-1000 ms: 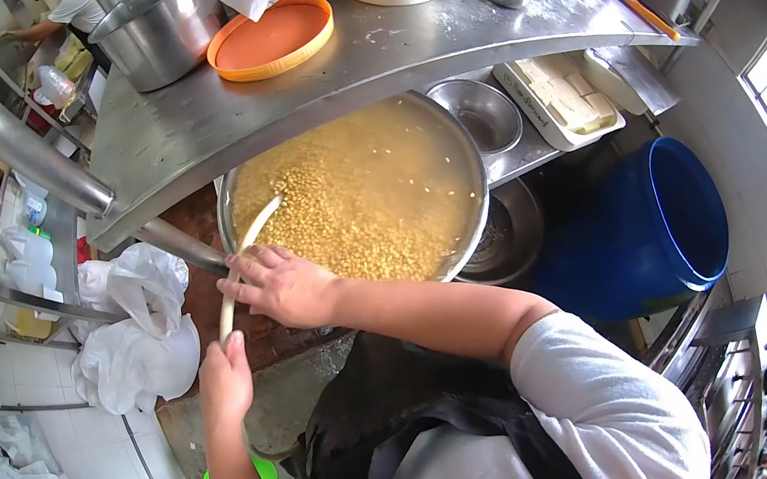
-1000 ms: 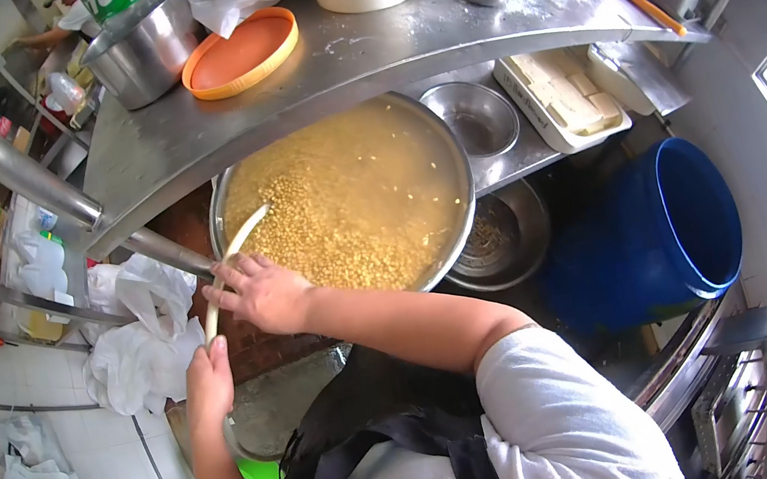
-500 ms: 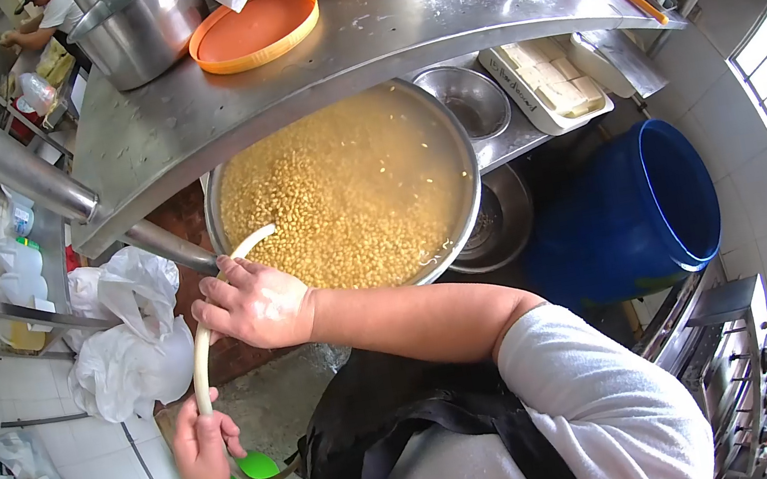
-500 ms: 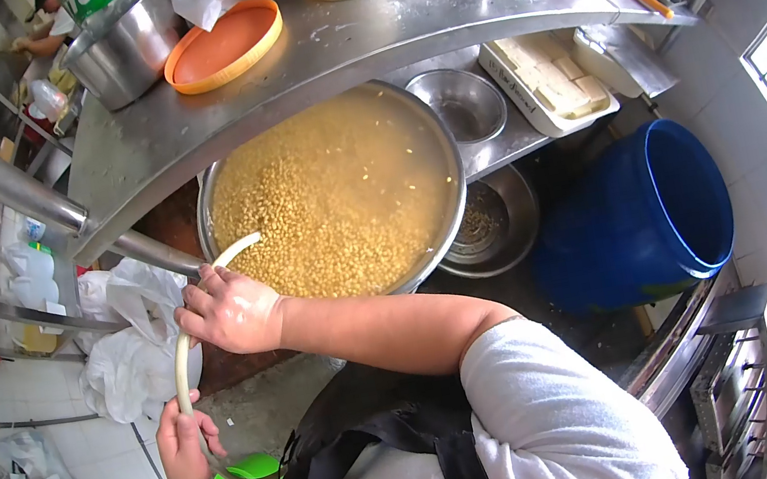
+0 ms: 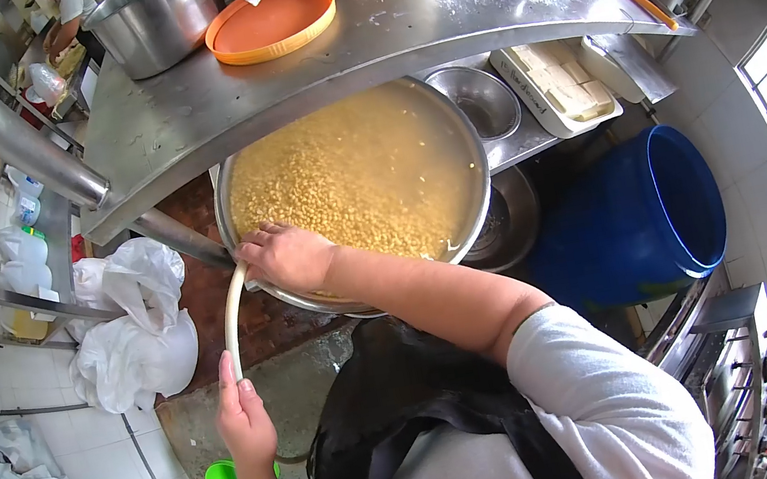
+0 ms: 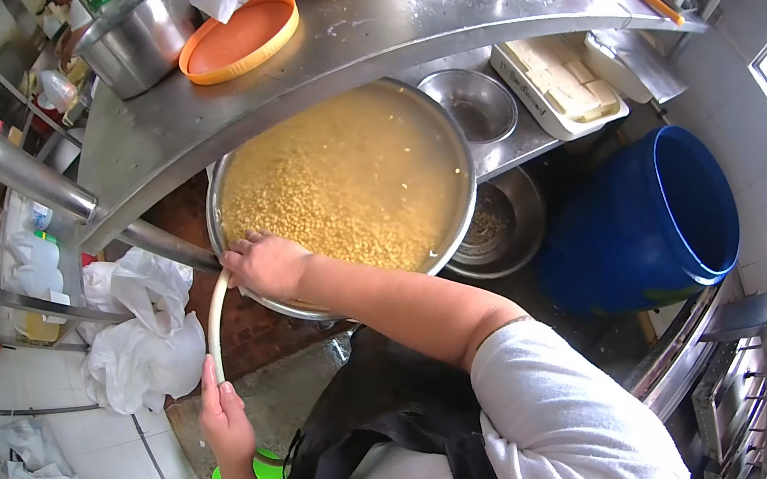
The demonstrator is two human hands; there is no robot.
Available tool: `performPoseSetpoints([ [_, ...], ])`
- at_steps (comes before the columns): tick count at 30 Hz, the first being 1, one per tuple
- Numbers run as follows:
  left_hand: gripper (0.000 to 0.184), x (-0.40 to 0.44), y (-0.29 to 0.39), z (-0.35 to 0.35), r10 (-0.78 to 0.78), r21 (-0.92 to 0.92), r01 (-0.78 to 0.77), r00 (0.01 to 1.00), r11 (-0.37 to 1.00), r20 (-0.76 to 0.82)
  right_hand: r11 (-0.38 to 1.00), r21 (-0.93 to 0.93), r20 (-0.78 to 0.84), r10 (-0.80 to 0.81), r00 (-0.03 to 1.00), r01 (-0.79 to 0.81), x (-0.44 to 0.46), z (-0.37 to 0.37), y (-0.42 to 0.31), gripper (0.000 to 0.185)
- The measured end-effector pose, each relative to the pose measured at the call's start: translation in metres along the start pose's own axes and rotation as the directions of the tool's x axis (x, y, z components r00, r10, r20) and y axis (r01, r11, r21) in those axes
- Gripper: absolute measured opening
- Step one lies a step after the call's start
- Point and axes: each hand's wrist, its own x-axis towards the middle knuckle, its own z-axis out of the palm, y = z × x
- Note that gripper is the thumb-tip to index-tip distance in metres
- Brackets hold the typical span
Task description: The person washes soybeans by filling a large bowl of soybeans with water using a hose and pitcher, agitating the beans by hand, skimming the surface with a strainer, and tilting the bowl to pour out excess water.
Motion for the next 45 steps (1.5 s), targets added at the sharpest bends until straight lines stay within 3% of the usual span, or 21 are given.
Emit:
performPoseSetpoints([
  [4, 0.048, 0.005, 0.005, 0.01, 0.094, 0.088, -0.093, 0.995, 0.992, -0.011, 0.992, -0.073, 0.13, 0.113, 0.985, -0.104, -0.015, -0.021, -0.005, 0.05],
  [6, 0.048, 0.008, 0.003, 0.013, 0.089, 0.095, -0.087, 0.996, 0.992, -0.015, 0.994, -0.107, -0.117, -0.014, 0.993, 0.002, -0.033, -0.022, 0.002, 0.045],
  [7, 0.048, 0.01, 0.001, 0.017, 0.082, 0.099, -0.08, 0.996, 0.992, -0.018, 0.994, -0.108, -0.113, -0.014, 0.993, 0.002, -0.047, -0.031, 0.008, 0.045],
  [9, 0.048, 0.014, -0.004, 0.025, 0.067, 0.098, -0.065, 0.998, 0.993, -0.016, 0.993, 0.037, -0.283, 0.122, 0.951, -0.116, -0.083, -0.063, 0.016, 0.039],
  [12, 0.049, 0.025, -0.01, 0.032, -0.026, 0.136, 0.025, 1.0, 0.99, 0.005, 0.991, 0.015, -0.532, 0.119, 0.838, -0.132, -0.123, -0.095, 0.037, 0.012],
  [14, 0.05, 0.031, -0.013, 0.038, 0.03, 0.152, -0.027, 0.999, 0.988, -0.016, 0.968, -0.054, -0.593, 0.165, 0.788, -0.244, -0.154, -0.104, 0.054, 0.011],
  [17, 0.051, 0.044, -0.005, 0.045, -0.08, 0.216, 0.073, 0.996, 0.974, 0.026, 0.948, -0.068, -0.61, 0.208, 0.765, -0.312, -0.191, -0.11, 0.061, 0.012],
  [22, 0.053, 0.067, -0.018, 0.06, -0.042, 0.247, 0.034, 0.999, 0.968, 0.03, 0.928, -0.167, -0.569, 0.185, 0.801, -0.333, -0.217, -0.096, 0.061, 0.021],
  [26, 0.054, 0.086, -0.018, 0.069, -0.007, 0.266, 0.004, 1.0, 0.964, 0.008, 0.922, -0.167, -0.613, 0.181, 0.769, -0.349, -0.216, -0.091, 0.063, 0.027],
  [30, 0.052, 0.113, -0.018, 0.072, -0.063, 0.285, 0.052, 0.998, 0.957, 0.029, 0.925, -0.153, -0.618, 0.184, 0.764, -0.347, -0.219, -0.089, 0.064, 0.02],
  [40, 0.05, 0.16, -0.025, 0.082, -0.011, 0.259, 0.014, 1.0, 0.966, -0.014, 0.932, -0.146, -0.639, 0.168, 0.751, -0.333, -0.218, -0.089, 0.064, 0.012],
  [45, 0.049, 0.176, 0.001, 0.084, -0.103, 0.251, 0.083, 0.992, 0.964, 0.067, 0.938, -0.145, -0.643, 0.151, 0.751, -0.313, -0.216, -0.091, 0.063, 0.01],
])
